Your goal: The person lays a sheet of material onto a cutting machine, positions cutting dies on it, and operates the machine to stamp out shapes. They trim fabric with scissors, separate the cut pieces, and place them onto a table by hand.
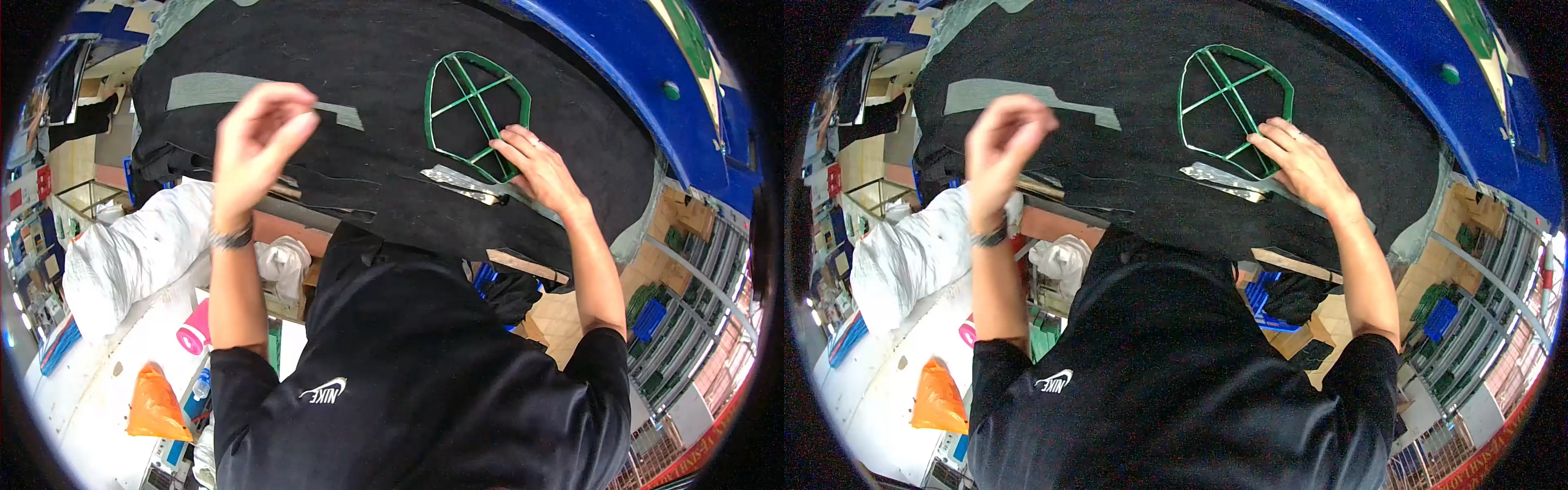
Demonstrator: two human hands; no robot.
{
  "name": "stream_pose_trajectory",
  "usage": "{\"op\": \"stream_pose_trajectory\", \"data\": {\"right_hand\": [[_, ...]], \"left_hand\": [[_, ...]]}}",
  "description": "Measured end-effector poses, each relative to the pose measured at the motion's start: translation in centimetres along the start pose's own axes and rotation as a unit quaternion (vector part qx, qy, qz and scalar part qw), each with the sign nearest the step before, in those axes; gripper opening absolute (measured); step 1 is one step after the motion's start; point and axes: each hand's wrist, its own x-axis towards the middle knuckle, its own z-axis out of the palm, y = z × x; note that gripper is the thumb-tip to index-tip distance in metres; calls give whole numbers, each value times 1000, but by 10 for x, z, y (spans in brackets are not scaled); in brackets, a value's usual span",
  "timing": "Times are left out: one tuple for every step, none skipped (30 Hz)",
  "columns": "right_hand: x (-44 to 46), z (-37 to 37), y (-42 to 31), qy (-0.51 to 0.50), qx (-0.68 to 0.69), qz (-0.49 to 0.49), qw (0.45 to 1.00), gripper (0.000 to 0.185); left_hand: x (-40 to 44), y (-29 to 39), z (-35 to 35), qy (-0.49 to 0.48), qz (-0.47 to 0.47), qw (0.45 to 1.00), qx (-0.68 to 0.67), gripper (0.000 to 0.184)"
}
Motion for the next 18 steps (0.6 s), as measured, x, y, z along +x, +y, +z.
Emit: {"op": "stream_pose_trajectory", "data": {"right_hand": [[4, 5, -8, 8, 5, 9, 1000, 80], [8, 10, -16, 16, 10, 19, 1000, 82], [12, 15, -22, 18, 12, 20, 1000, 82], [15, 19, -26, 14, 8, 33, 999, 82], [17, 22, -29, 10, 4, 46, 999, 83], [18, 24, -31, 11, 5, 48, 999, 83], [18, 25, -32, 8, -5, 53, 999, 83], [18, 26, -31, 5, -15, 59, 998, 82], [15, 29, -31, 6, -14, 62, 998, 82], [10, 34, -30, 54, 3, 74, 996, 85], [7, 39, -30, 102, 18, 86, 991, 88], [4, 46, -31, 102, 18, 91, 990, 88], [-1, 55, -31, 145, 79, 164, 973, 92], [-6, 63, -32, 184, 139, 237, 944, 95], [-9, 70, -28, 180, 119, 217, 952, 97], [-11, 75, -25, 174, 100, 196, 960, 100], [-12, 82, -27, 185, 107, 202, 956, 102], [-8, 87, -32, 198, 112, 207, 951, 104]], "left_hand": [[7, -18, 13, 4, -18, 1000, 6, 20], [14, -42, 15, -37, -18, 998, 42, 19], [19, -55, 22, -46, -17, 996, 80, 21], [26, -60, 27, -61, 1, 990, 128, 25], [32, -66, 32, -70, 23, 984, 160, 27], [37, -73, 38, -80, 43, 977, 192, 29], [42, -83, 45, -83, 64, 971, 214, 33], [47, -94, 53, -85, 85, 965, 235, 36], [50, -111, 60, -103, 63, 948, 294, 59], [52, -116, 69, -107, 64, 948, 293, 59], [54, -121, 78, -104, 81, 930, 343, 69], [56, -128, 85, -101, 97, 909, 392, 79], [59, -135, 90, -111, 101, 909, 388, 96], [59, -143, 95, -117, 102, 910, 384, 96], [57, -142, 101, -97, 114, 903, 403, 99], [53, -144, 106, -78, 123, 894, 423, 103], [52, -146, 108, -73, 130, 897, 415, 108], [52, -146, 108, -76, 130, 895, 420, 108]]}}
